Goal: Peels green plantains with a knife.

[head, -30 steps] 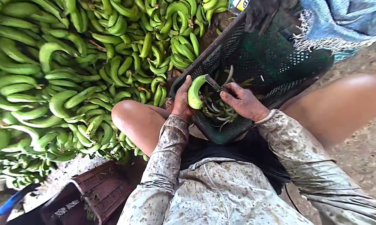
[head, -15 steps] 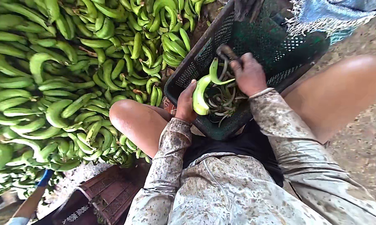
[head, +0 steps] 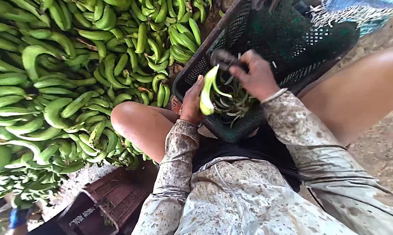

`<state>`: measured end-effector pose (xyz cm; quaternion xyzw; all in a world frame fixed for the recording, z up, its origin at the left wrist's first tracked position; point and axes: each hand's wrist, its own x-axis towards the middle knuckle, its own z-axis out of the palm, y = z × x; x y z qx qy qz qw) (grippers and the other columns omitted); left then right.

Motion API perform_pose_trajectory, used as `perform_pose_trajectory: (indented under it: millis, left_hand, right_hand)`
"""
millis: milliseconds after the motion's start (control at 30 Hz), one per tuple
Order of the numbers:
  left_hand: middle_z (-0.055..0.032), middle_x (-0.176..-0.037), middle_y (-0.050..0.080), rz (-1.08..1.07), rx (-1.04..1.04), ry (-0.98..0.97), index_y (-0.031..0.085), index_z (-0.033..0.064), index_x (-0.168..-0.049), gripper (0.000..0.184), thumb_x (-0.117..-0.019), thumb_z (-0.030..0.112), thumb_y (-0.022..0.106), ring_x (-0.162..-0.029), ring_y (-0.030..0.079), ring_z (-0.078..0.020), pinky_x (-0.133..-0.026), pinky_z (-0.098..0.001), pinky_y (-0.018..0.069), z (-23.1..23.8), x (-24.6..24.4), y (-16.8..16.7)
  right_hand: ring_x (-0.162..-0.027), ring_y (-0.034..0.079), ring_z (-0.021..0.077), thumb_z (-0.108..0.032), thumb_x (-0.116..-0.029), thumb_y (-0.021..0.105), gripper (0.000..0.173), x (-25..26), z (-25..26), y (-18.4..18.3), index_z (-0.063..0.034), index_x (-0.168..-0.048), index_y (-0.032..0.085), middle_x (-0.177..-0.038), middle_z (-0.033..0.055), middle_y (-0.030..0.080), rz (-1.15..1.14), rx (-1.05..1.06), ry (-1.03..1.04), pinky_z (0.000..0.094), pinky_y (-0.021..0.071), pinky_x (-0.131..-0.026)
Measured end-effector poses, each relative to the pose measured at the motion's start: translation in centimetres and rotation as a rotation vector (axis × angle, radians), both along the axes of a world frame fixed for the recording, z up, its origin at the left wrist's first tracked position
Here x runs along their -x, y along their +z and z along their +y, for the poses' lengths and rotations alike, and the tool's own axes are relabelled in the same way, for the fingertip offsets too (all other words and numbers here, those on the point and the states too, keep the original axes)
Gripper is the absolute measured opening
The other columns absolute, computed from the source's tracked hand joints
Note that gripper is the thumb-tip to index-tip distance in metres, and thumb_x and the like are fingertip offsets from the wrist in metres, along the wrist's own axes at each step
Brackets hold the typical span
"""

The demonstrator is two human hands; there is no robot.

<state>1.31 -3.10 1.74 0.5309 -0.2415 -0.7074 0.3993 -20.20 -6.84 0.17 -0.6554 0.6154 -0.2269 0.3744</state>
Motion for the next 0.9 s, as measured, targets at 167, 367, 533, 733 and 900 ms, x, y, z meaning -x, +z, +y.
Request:
perform_pose_trajectory:
  millis: [167, 367, 533, 733, 900]
  left_hand:
    - [-0.0115, -0.086, 0.071, -0.190, 0.085, 0.022, 0.062, 0.0018, -0.120, 0.043, -0.1125, 0.033, 0.034, -0.065, 0.067, -0.0181, -0.058, -0.0315, 0.0580, -0.2, -1.1, -0.9]
    - [-0.0057, -0.096, 0.069, -0.152, 0.167, -0.054, 0.056, 0.0043, -0.132, 0.038, -0.1119, 0.026, 0.033, -0.080, 0.067, -0.0129, -0.071, -0.0295, 0.0587, -0.8, -0.5, -1.0]
    - [-0.0096, -0.089, 0.070, 0.009, 0.089, -0.203, 0.054, 0.0087, -0.136, 0.043, -0.1122, 0.031, 0.026, -0.068, 0.066, -0.0162, -0.058, -0.0289, 0.0569, 0.5, -1.4, -0.6]
    - [-0.0115, -0.120, 0.064, -0.327, 0.325, 0.169, 0.050, 0.0007, -0.142, 0.042, -0.1131, 0.025, 0.031, -0.105, 0.066, -0.0160, -0.094, -0.0359, 0.0566, -1.7, -0.5, -2.3]
    - [-0.0066, -0.092, 0.067, 0.094, 0.126, -0.145, 0.053, 0.0085, -0.131, 0.039, -0.1122, 0.029, 0.026, -0.067, 0.062, -0.0127, -0.058, -0.0268, 0.0549, -0.6, -0.8, -1.7]
  right_hand:
    - [-0.102, 0.068, 0.0243, -0.042, -0.1050, 0.054, 0.044, 0.8, 1.0, 1.5, -0.0029, -0.123, 0.063, -0.110, 0.0157, 0.069, -0.085, 0.023, 0.007, 0.0469, 0.0546, -0.091]
    - [-0.097, 0.068, 0.0274, -0.038, -0.1019, 0.063, 0.040, -1.8, 2.4, 0.5, -0.0014, -0.115, 0.065, -0.104, 0.0162, 0.069, -0.153, -0.036, 0.264, 0.0512, 0.0554, -0.089]
    - [-0.109, 0.066, 0.0328, -0.045, -0.1035, 0.057, 0.048, 1.3, -1.2, 0.1, -0.0016, -0.123, 0.059, -0.119, 0.0197, 0.065, 0.057, -0.007, -0.114, 0.0552, 0.0515, -0.096]
    - [-0.095, 0.069, 0.0157, -0.039, -0.1028, 0.057, 0.039, -2.0, 4.2, 1.1, -0.0035, -0.117, 0.066, -0.103, 0.0097, 0.071, -0.271, 0.037, 0.286, 0.0390, 0.0578, -0.087]
    - [-0.110, 0.066, 0.0305, -0.040, -0.1031, 0.061, 0.044, -0.5, -0.1, -0.9, -0.0012, -0.123, 0.061, -0.118, 0.0189, 0.066, -0.074, -0.042, 0.185, 0.0528, 0.0518, -0.099]
